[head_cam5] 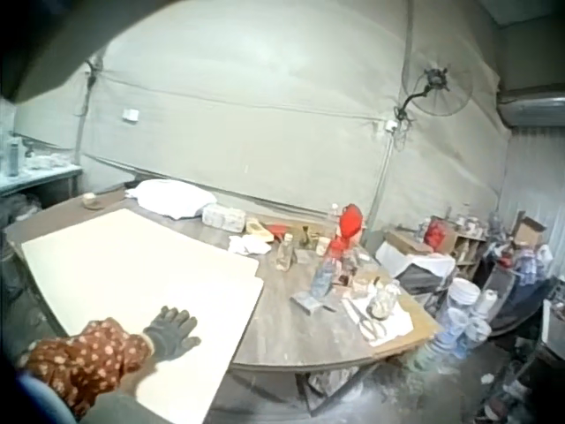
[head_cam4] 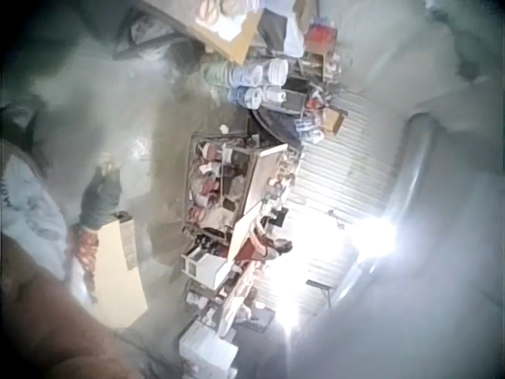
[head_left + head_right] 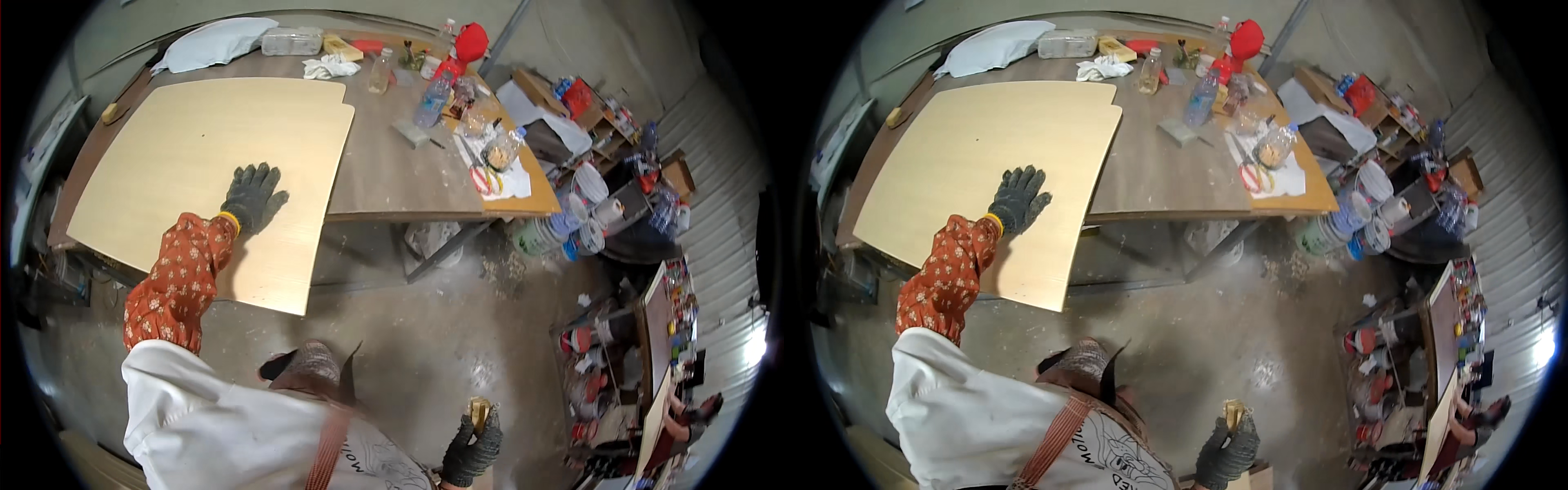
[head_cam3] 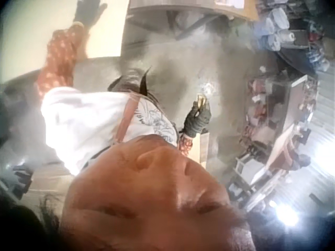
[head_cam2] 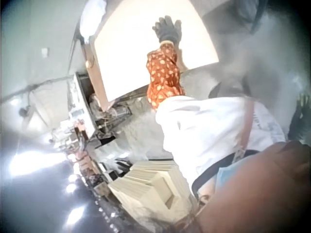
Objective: The person sands the edges and surfaces of wooden boards using a sanding block, then wipes the boards with a cloth.
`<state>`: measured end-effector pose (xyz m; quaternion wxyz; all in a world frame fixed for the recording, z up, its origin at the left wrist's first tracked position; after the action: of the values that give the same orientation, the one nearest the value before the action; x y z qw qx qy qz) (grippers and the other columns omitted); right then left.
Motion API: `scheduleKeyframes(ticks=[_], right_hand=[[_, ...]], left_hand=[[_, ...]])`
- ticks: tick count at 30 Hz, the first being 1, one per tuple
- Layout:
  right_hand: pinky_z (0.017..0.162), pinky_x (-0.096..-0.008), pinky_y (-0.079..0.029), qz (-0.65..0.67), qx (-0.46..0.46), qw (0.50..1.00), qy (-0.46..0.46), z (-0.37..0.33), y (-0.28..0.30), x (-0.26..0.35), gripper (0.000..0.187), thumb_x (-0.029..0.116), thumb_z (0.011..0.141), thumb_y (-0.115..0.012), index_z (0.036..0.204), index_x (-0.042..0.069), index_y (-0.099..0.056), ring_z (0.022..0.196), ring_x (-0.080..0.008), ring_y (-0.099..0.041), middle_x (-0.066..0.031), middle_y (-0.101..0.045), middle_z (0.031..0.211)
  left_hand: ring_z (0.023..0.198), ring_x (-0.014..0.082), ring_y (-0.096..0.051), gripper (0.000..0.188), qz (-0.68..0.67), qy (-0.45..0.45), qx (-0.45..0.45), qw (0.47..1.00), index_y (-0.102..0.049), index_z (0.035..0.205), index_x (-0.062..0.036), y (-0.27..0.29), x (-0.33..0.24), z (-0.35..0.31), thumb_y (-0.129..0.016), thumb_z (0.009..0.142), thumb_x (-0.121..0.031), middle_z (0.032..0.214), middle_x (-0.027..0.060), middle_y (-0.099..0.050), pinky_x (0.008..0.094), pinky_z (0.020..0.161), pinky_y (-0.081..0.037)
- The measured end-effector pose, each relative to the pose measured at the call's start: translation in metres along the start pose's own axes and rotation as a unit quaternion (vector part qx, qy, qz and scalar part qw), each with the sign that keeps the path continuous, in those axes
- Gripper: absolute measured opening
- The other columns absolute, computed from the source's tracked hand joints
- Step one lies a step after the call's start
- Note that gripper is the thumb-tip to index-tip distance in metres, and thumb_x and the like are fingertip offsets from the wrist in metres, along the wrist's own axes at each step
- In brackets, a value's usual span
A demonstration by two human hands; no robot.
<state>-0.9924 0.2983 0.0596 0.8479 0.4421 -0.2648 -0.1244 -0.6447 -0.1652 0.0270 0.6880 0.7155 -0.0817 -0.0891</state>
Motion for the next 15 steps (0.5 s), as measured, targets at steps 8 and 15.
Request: scheduleKeyframes(ticks=[8, 15], right_hand=[[0.089, -0.0436, -0.049, 0.100, 0.079, 0.970, 0.206, 0.150, -0.066, 0.009, 0.029, 0.012, 0.084, -0.069, 0.111, 0.003, -0.065, 0.101, -0.0364, -0.062, -0.0170, -0.066, 0.111], [0.092, -0.0461, -0.048, 0.055, 0.048, 0.916, 0.394, 0.303, -0.147, 0.071, 0.035, 0.008, 0.081, -0.067, 0.116, 0.006, -0.064, 0.102, -0.0384, -0.060, -0.0177, -0.065, 0.110]], left_hand=[[0.142, 0.0407, -0.027, 0.067, -0.018, -0.005, -0.067, 0.998, -0.040, 0.145, -0.0056, -0.001, -0.006, 0.002, -0.037, 0.098, -0.053, 0.151, 0.0215, -0.035, 0.0501, 0.119, -0.012], [0.146, 0.0374, -0.019, 0.068, -0.011, 0.002, -0.033, 0.999, -0.032, 0.149, -0.0040, 0.001, -0.018, -0.008, -0.033, 0.100, -0.051, 0.156, 0.0201, -0.027, 0.0482, 0.121, -0.006]])
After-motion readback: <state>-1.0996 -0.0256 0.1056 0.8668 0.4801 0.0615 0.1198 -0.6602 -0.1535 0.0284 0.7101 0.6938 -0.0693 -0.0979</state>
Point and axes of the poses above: each hand's wrist, its own z-axis towards the middle knuckle, its own y-axis out of the back of the hand, x = y × z, the point moved 6 cm from there along z, towards the middle knuckle
